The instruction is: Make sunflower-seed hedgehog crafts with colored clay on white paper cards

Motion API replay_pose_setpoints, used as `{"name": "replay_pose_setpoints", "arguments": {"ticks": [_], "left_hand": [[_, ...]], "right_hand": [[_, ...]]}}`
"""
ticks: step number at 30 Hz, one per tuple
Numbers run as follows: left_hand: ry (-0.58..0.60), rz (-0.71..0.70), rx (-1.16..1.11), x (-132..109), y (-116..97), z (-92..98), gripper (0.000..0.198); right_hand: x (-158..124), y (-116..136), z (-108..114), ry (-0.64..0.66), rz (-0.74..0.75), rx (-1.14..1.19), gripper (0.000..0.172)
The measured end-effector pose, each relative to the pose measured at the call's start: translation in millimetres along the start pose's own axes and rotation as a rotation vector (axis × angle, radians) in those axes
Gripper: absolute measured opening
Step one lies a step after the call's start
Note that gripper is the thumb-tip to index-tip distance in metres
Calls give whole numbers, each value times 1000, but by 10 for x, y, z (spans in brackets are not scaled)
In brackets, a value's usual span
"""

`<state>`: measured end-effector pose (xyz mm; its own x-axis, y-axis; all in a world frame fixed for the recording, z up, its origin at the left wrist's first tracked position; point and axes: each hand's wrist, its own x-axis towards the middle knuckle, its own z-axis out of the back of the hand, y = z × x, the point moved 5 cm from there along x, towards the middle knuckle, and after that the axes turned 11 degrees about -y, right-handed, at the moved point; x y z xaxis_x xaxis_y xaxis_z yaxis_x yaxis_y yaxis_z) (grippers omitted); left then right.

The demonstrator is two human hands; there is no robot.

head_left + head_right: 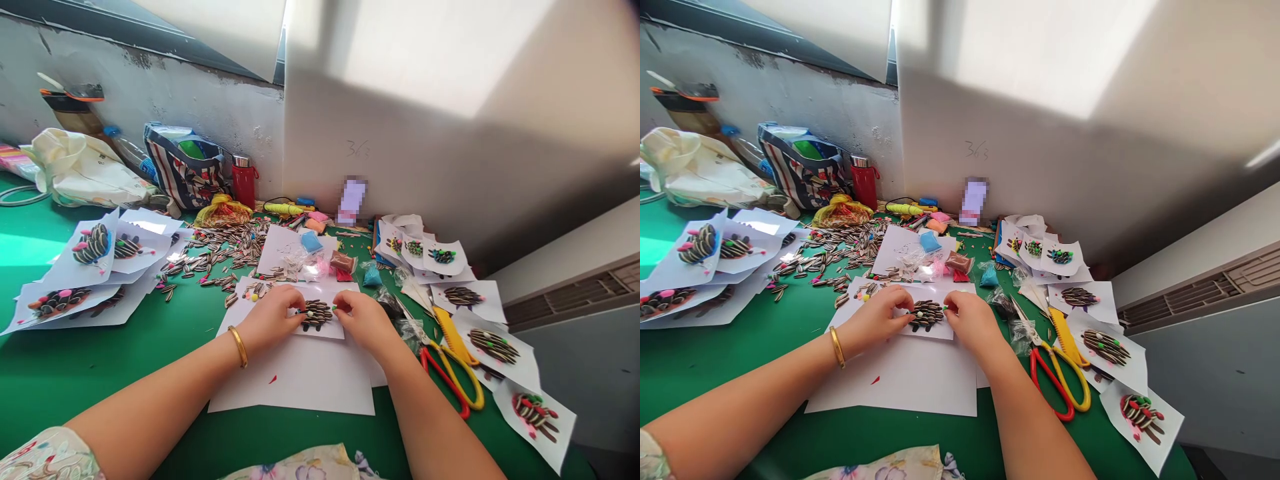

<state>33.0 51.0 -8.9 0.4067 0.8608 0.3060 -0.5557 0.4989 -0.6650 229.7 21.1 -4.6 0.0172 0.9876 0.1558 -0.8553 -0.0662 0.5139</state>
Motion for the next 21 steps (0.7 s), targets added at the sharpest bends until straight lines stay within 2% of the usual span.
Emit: {"name": "replay_pose_setpoints", "arguments": {"ticks": [4, 11, 21], "left_hand": [[-8, 16, 33, 22, 20, 10, 2], [-13, 15, 70, 25, 43, 2, 12], [-31, -40, 189, 13, 82, -41, 13]], "right_hand": [[5, 28, -61, -32, 42, 46, 11], [-8, 118, -219, -165, 138, 183, 14], [59, 210, -306, -212, 208, 189, 14]]}}
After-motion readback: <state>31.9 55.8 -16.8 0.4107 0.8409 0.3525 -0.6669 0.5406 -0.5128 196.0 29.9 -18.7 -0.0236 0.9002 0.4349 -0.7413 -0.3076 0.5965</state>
